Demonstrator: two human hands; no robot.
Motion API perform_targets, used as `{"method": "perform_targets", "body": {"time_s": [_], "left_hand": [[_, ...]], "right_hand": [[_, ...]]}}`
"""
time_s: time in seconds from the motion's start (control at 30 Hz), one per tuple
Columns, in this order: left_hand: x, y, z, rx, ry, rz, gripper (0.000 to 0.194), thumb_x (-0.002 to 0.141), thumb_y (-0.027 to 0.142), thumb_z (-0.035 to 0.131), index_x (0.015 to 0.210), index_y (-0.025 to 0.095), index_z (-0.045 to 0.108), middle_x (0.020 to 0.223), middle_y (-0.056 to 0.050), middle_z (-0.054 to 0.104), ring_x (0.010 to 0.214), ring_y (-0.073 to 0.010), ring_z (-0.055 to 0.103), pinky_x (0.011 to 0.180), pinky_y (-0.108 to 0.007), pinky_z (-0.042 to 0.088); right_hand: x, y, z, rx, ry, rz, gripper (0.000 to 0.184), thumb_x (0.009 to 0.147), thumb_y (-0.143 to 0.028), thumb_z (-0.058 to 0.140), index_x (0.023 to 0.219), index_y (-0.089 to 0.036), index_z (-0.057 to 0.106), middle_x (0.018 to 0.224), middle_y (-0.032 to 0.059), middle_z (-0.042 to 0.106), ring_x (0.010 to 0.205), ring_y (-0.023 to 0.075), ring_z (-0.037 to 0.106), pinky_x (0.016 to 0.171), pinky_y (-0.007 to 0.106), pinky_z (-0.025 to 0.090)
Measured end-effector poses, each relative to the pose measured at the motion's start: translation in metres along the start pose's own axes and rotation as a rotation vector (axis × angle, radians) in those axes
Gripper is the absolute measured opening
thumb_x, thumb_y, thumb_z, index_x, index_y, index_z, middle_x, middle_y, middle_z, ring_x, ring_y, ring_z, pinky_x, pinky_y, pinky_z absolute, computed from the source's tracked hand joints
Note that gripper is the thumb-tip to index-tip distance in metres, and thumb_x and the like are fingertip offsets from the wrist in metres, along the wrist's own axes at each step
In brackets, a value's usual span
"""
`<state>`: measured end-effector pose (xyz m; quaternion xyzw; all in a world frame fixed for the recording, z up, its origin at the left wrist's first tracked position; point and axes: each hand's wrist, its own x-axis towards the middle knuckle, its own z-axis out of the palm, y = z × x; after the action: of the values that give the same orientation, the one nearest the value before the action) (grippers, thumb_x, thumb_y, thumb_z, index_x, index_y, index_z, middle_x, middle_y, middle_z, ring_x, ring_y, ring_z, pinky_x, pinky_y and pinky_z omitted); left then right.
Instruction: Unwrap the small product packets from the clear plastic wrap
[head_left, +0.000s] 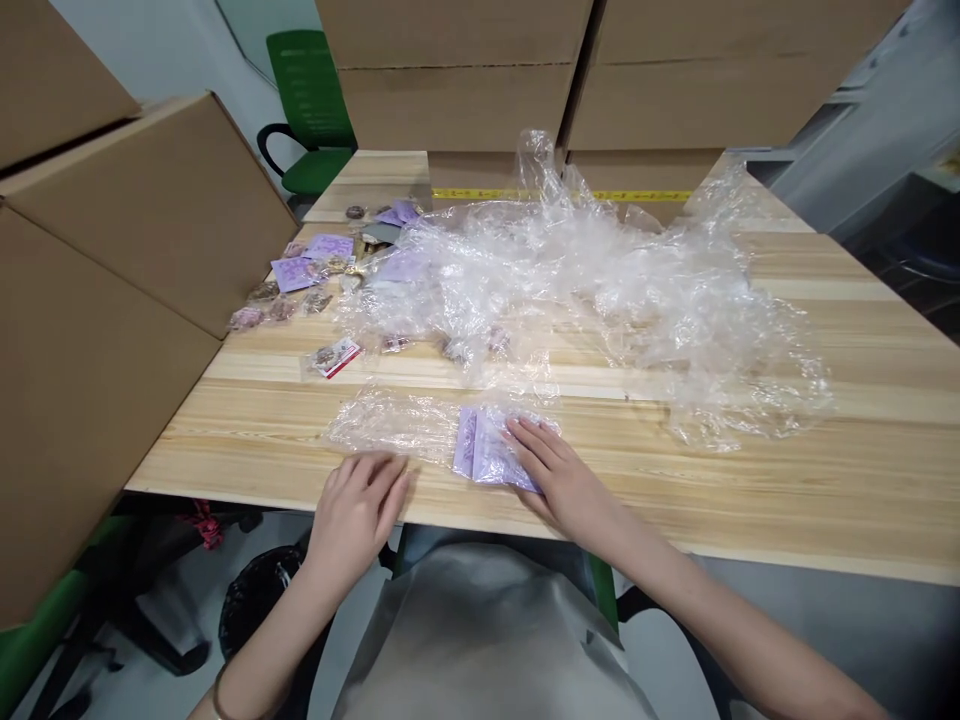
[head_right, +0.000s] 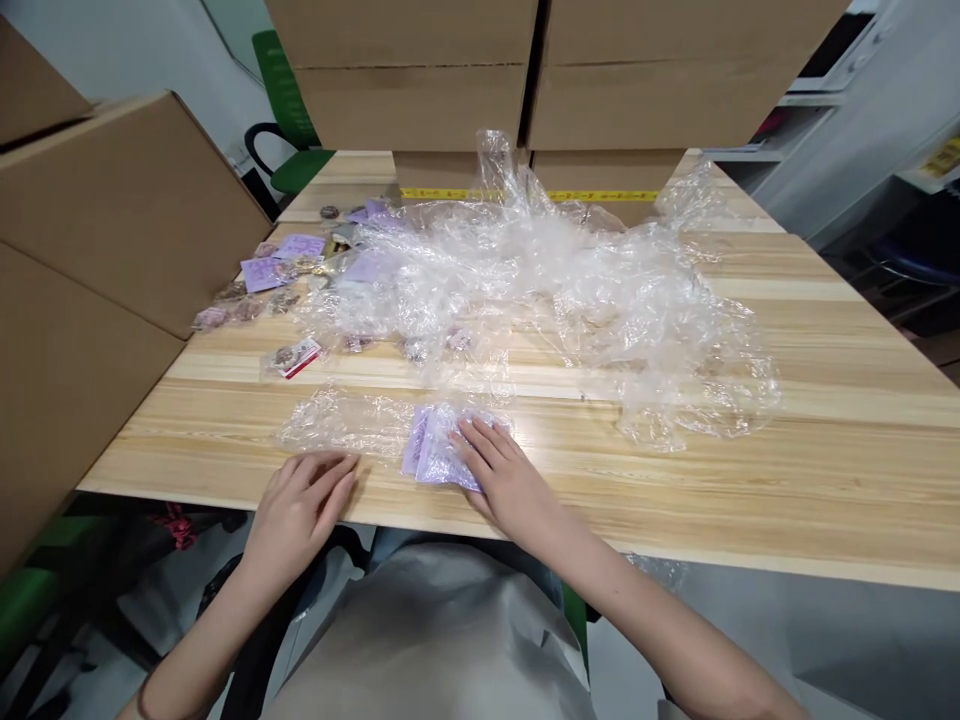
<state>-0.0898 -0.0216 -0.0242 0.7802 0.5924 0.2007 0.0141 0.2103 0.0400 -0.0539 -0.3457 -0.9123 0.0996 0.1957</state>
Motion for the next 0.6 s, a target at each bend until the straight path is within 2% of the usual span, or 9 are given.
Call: {"method": "perform_targets", "body": {"time_s": [0.07, 0.13, 0.23, 0.33, 0.4, 0.5, 0.53, 0.6], "left_hand": [[0.001, -0.002, 0.007, 0.087, -0.031, -0.07, 0.036, 0.099, 0.041, 0.049, 0.121, 0.016, 0.064, 0.121, -0.017, 0.064, 0.118, -0.0373, 0.054, 0.097, -0.053, 0.044], [0.006, -0.001, 0.012, 0.065, -0.064, -0.133, 0.045, 0.098, 0.05, 0.046, 0.116, 0.012, 0.063, 0.118, -0.02, 0.064, 0.12, -0.0406, 0.052, 0.102, -0.059, 0.04], [0.022, 0.008, 0.014, -0.16, -0.104, -0.224, 0.044, 0.099, 0.054, 0.043, 0.107, 0.015, 0.061, 0.103, -0.015, 0.067, 0.107, -0.0338, 0.061, 0.098, -0.053, 0.047], [0.042, 0.029, 0.017, -0.428, -0.1, -0.232, 0.037, 0.102, 0.046, 0.04, 0.118, 0.018, 0.058, 0.11, -0.011, 0.069, 0.106, -0.0264, 0.065, 0.094, -0.042, 0.052], [0.054, 0.047, 0.024, -0.512, -0.099, -0.115, 0.036, 0.105, 0.036, 0.034, 0.131, 0.019, 0.053, 0.129, -0.012, 0.065, 0.12, -0.0241, 0.062, 0.101, -0.04, 0.05], [0.067, 0.071, 0.039, -0.467, -0.175, 0.217, 0.045, 0.104, 0.019, 0.029, 0.148, 0.019, 0.039, 0.154, -0.012, 0.045, 0.145, -0.0223, 0.039, 0.118, -0.043, 0.036], [0.069, 0.077, 0.043, -0.423, -0.211, 0.313, 0.049, 0.103, 0.015, 0.029, 0.151, 0.019, 0.036, 0.157, -0.012, 0.041, 0.149, -0.0224, 0.032, 0.121, -0.045, 0.031], [0.071, 0.083, 0.048, -0.333, -0.274, 0.42, 0.05, 0.102, 0.014, 0.03, 0.152, 0.02, 0.034, 0.158, -0.011, 0.039, 0.151, -0.0232, 0.026, 0.123, -0.049, 0.025]], "right_hand": [[0.0, 0.0, 0.0, 0.001, 0.003, -0.001, 0.06, 0.095, -0.022, 0.054, 0.153, -0.014, 0.037, 0.154, 0.0163, 0.044, 0.147, 0.0307, 0.034, 0.117, 0.057, 0.036], [0.0, -0.001, -0.001, 0.01, 0.008, 0.001, 0.061, 0.095, -0.022, 0.053, 0.154, -0.016, 0.035, 0.154, 0.0151, 0.043, 0.147, 0.0297, 0.033, 0.117, 0.057, 0.036], [0.001, -0.002, -0.005, 0.02, 0.017, 0.003, 0.061, 0.095, -0.023, 0.053, 0.153, -0.017, 0.036, 0.154, 0.014, 0.044, 0.147, 0.029, 0.033, 0.118, 0.057, 0.034], [0.002, -0.003, -0.007, 0.019, 0.021, 0.002, 0.059, 0.095, -0.024, 0.052, 0.151, -0.016, 0.04, 0.153, 0.0142, 0.045, 0.146, 0.029, 0.035, 0.118, 0.056, 0.035], [0.001, -0.004, -0.006, 0.011, 0.02, -0.002, 0.054, 0.094, -0.024, 0.052, 0.147, -0.014, 0.046, 0.151, 0.0154, 0.048, 0.144, 0.0307, 0.038, 0.117, 0.056, 0.036], [-0.001, -0.007, -0.003, -0.004, -0.006, 0.06, 0.04, 0.094, -0.025, 0.053, 0.132, -0.013, 0.06, 0.14, 0.0179, 0.059, 0.138, 0.0345, 0.047, 0.11, 0.055, 0.044], [-0.003, -0.008, -0.002, -0.012, -0.017, 0.099, 0.037, 0.094, -0.025, 0.053, 0.127, -0.013, 0.063, 0.136, 0.0192, 0.061, 0.135, 0.0358, 0.051, 0.107, 0.054, 0.047], [-0.005, -0.01, -0.005, -0.014, -0.058, 0.176, 0.033, 0.093, -0.024, 0.052, 0.121, -0.012, 0.066, 0.13, 0.0218, 0.064, 0.126, 0.0373, 0.058, 0.1, 0.051, 0.051]]}}
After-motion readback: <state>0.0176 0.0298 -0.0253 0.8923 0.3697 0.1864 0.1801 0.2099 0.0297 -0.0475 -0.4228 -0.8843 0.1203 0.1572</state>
